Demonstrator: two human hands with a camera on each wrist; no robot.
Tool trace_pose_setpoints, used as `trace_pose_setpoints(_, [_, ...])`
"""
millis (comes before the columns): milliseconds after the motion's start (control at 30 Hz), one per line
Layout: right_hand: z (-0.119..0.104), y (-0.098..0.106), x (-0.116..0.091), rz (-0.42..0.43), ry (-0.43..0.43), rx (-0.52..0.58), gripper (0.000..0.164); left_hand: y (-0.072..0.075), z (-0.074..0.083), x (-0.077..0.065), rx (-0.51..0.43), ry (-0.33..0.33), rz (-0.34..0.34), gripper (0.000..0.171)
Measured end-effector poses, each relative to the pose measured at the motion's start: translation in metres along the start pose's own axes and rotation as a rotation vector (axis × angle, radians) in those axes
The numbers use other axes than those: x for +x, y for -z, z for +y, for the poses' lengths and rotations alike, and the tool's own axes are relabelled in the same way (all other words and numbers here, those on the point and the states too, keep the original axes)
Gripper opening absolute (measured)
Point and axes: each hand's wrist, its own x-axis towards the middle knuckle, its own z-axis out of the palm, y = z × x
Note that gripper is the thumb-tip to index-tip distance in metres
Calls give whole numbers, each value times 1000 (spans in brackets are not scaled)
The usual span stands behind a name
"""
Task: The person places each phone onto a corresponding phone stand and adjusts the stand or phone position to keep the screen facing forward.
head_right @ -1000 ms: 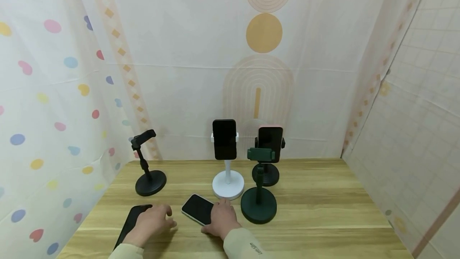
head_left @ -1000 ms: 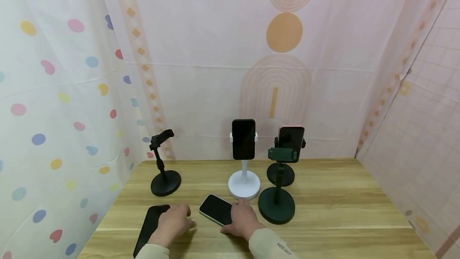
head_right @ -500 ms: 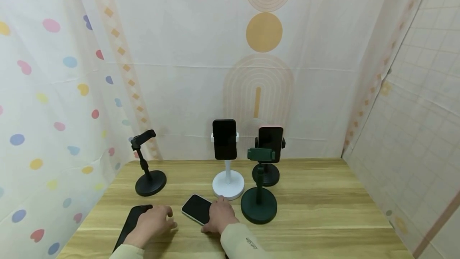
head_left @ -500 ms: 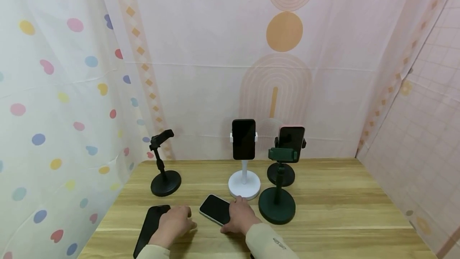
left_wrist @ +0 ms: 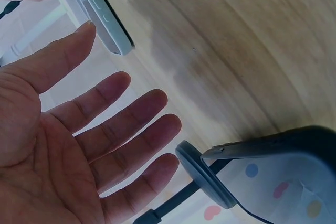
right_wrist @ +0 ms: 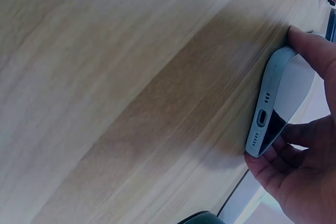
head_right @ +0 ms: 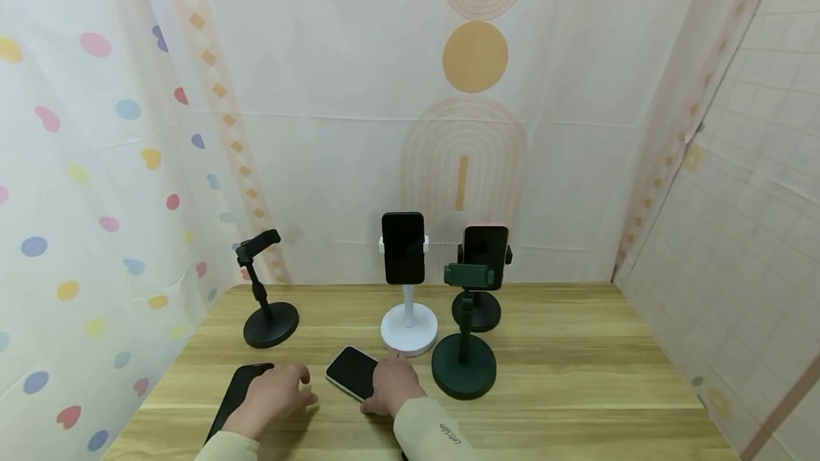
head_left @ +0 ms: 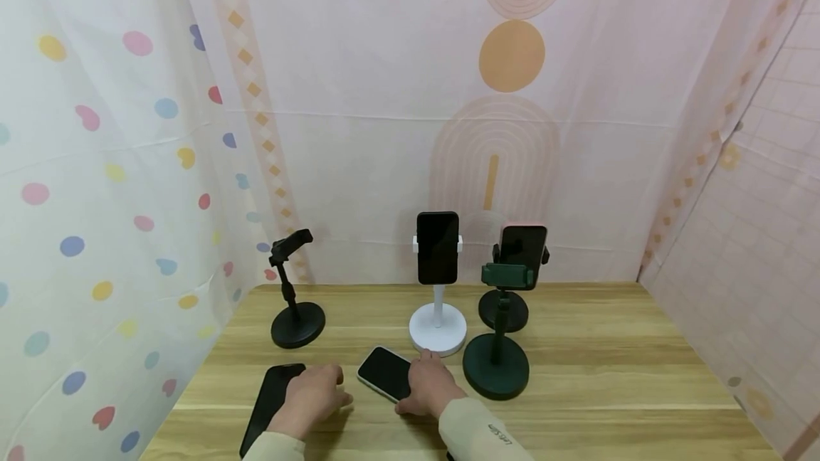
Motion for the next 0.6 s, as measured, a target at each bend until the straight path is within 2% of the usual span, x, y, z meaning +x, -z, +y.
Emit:
trace_pose_setpoints(267, [0, 0, 0, -12, -42, 33, 60, 0, 2, -1, 9, -1, 5, 29])
trace_pose_setpoints(600, [2, -1, 0, -6, -57, 78, 60, -1, 3, -2, -1, -23, 16, 28])
